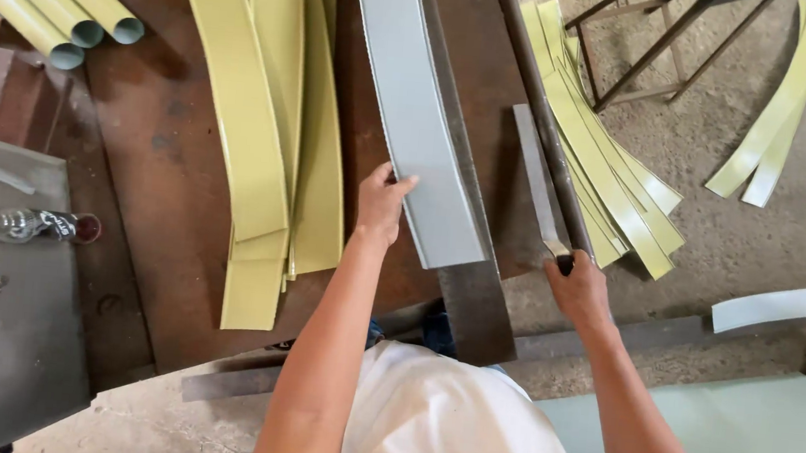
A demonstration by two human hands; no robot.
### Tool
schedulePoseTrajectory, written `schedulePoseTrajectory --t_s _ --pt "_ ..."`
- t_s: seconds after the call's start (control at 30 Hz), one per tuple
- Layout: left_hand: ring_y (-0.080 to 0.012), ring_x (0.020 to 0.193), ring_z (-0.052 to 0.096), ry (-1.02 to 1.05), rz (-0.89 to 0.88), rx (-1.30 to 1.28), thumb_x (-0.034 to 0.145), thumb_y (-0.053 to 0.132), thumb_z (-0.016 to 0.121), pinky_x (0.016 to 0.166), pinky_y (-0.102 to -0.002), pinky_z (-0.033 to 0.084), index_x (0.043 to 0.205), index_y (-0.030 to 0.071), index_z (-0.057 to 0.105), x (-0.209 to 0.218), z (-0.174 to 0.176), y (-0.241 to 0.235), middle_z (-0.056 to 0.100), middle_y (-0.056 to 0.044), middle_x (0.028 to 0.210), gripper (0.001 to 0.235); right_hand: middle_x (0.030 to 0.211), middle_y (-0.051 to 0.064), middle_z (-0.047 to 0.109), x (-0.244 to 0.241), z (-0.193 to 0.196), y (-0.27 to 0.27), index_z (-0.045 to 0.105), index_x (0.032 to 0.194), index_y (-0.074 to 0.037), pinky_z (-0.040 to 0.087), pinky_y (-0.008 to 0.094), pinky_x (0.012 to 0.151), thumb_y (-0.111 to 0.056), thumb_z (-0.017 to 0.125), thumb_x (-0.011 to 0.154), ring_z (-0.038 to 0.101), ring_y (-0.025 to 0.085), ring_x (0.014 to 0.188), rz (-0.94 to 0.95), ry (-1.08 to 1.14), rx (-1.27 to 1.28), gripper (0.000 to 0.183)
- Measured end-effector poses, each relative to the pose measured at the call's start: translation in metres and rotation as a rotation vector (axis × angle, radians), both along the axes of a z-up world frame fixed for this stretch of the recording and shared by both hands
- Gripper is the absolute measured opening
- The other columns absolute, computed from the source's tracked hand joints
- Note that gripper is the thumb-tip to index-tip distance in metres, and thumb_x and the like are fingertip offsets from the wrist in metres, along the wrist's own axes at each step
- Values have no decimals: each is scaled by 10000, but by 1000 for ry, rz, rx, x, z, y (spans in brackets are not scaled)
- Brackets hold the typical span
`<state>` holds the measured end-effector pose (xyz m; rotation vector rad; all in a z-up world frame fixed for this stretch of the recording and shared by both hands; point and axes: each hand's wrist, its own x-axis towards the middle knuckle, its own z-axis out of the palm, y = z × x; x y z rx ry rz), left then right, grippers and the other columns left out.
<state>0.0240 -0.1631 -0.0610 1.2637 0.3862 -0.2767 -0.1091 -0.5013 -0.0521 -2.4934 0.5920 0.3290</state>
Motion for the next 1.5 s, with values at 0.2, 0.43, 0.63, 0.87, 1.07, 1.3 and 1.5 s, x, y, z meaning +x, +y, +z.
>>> schedulePoseTrajectory --t_s 0.2,0.43,0.63,0.87,1.07,1.3,1.5 --pt "-350 1098 675 -71 82 955 1032 301 658 933 -457 535 1389 29 564 -1 18 -51 695 -190 1212 459 917 277 717 -15 30 3 625 1050 11 539 521 744 -385 694 934 693 461 872 -5 123 156 418" --pt "-387 1436 329 -49 -165 1411 1072 393 439 1154 -561 321 1621 206 320 20 70 -83 347 -174 1537 592 908 251 747 -25 9 0 658 1100 -23 538 500 783 -359 689 917 713 429 888 3 220 176 384" --pt "-381 1563 40 -217 -511 1591 1095 449 306 1231 -667 61 1616 314 283 31 59 -99 107 -75 1720 539 937 265 724 -38 -4 -7 691 1053 18 533 498 796 -354 702 901 690 441 911 -58 187 122 401" --pt "-321 1575 89 -261 -596 1649 1100 426 300 1219 -702 17 1617 323 261 54 59 -103 150 -7 1709 529 738 177 648 -31 51 -11 669 976 26 494 447 631 -423 682 934 616 290 670 -95 354 289 450" --pt "-289 1583 112 -315 -619 1650 1105 385 339 1227 -690 -7 1633 275 262 47 48 -93 159 -24 1718 545 607 25 467 -40 96 -27 601 946 29 348 375 475 -386 640 997 419 144 506 -276 467 663 420" --pt "-290 1596 95 -354 -552 1660 1109 332 389 1252 -645 -3 1640 212 297 47 38 -92 161 -29 1725 552 551 9 530 -34 111 1 688 1009 -91 405 358 456 -293 577 987 465 123 483 -112 662 429 232" --pt "-299 1598 101 -351 -549 1643 1102 336 403 1256 -645 -2 1626 195 336 47 39 -91 171 -36 1723 547 704 38 458 -108 23 -48 599 1132 103 294 422 476 -263 607 1108 389 193 571 -399 446 788 367"
